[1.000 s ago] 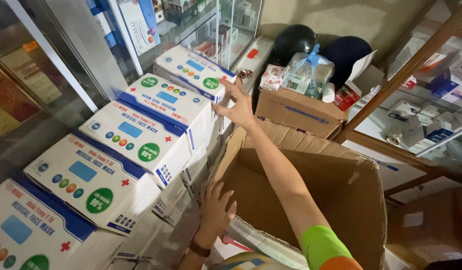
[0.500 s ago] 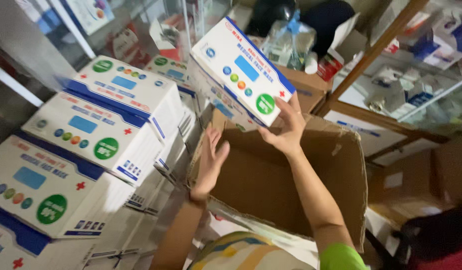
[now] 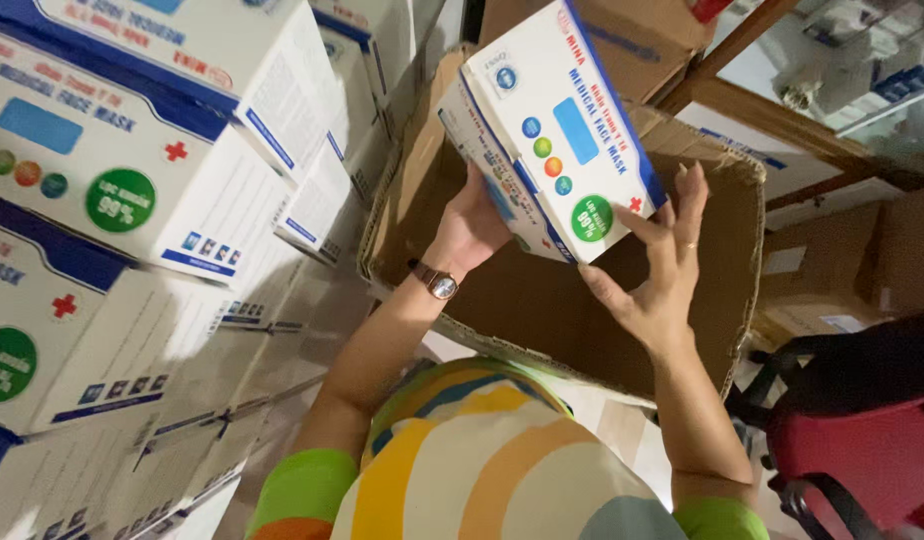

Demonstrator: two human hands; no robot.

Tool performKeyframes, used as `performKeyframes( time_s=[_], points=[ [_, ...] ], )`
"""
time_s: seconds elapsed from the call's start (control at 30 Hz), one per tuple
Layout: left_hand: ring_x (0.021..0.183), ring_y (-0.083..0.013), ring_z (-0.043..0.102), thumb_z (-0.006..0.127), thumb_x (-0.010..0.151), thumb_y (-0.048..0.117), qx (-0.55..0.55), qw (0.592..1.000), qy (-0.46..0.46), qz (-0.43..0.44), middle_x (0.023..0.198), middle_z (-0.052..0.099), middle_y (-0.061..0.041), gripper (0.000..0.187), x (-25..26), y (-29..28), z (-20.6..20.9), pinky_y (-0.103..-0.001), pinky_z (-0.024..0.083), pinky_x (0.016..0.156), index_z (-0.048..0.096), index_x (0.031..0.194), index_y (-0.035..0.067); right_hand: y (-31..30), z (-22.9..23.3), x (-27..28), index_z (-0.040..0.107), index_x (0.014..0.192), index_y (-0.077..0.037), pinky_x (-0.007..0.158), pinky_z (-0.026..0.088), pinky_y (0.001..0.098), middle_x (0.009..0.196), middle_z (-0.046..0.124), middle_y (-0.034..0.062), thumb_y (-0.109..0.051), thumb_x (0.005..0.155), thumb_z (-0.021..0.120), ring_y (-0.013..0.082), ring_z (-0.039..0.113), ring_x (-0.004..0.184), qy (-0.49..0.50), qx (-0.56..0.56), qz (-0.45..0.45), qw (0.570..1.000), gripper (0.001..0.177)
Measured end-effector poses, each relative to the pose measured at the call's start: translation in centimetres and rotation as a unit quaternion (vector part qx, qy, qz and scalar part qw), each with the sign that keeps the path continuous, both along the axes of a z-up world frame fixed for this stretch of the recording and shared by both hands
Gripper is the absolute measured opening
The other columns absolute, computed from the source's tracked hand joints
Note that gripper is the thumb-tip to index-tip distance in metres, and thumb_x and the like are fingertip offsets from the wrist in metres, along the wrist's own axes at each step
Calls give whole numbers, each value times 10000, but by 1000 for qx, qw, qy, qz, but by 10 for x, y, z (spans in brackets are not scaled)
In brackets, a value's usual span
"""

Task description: The person picks up boxes of medical face masks from a shelf and places them into a large cardboard box, organizing them in rows.

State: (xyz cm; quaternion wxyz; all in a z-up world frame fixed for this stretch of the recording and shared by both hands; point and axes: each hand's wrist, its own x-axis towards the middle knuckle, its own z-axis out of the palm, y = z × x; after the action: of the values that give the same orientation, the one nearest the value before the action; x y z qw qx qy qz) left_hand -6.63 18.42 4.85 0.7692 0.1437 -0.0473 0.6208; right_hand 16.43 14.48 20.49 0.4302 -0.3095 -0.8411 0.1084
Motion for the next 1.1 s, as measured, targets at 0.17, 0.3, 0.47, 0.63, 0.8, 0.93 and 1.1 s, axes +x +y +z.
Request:
performKeyframes(
  time_s=[0.17,0.3,0.47,0.63,0.8,0.93,1.1],
  points=[
    [1459,-281,460,467,1104,505,7,1000,11,-9,1555,506,-96,593,-2,-3,-2,-538,348,1236,423,1562,131,-3,19,-3,580,1336,-27,1220,414,600,1593,419,318,-498,849,880,529,492,1438,-156,-6,-98,983,741],
    [1465,-269,456,450,1096,536,-13,1000,15,-5,1567,494,-98,634,-8,-2,-3,-526,343,1250,413,1571,118,3,34,-17,559,1298,-17,1198,396,650,1517,487,326,-576,754,892,542,515,1366,-218,9,-112,969,848],
    [1463,-277,456,448,1088,545,-22,999,41,-13,1573,488,-108,655,-8,-5,-11,-526,358,1238,395,1571,105,15,40,-37,461,1423,-29,1170,393,647,1469,456,416,-616,707,930,584,465,1387,-219,-21,-88,971,1038],
    [1437,-286,464,536,1055,535,-25,986,167,10,1556,479,-123,699,-7,-8,-7,-547,402,1215,362,1581,110,20,28,-35,299,1608,-28,1068,472,616,1459,408,491,-409,666,970,615,454,1332,-212,-75,-93,970,1219],
    [1419,-312,426,622,964,555,-1,890,451,65,1558,398,-165,855,-33,-19,9,-571,405,1132,263,1604,116,34,-2,-12,359,1594,-78,908,622,467,1475,537,349,-245,693,917,431,643,1229,-120,-193,-92,969,1073],
    [1508,-399,445,603,1090,391,59,563,750,342,1631,434,-259,662,-92,-28,15,-530,422,1192,339,1616,89,44,-34,7,411,1584,-90,835,654,401,1270,675,228,-288,730,897,311,736,1077,-163,-251,-108,948,1002],
    [1422,-465,461,682,1060,257,50,378,859,342,1540,478,-308,657,-124,-48,7,-513,463,1142,353,1607,100,82,-96,4,382,1564,-165,793,611,484,1185,596,253,-494,687,872,398,667,1039,-417,-288,-138,851,1058]
  ],
)
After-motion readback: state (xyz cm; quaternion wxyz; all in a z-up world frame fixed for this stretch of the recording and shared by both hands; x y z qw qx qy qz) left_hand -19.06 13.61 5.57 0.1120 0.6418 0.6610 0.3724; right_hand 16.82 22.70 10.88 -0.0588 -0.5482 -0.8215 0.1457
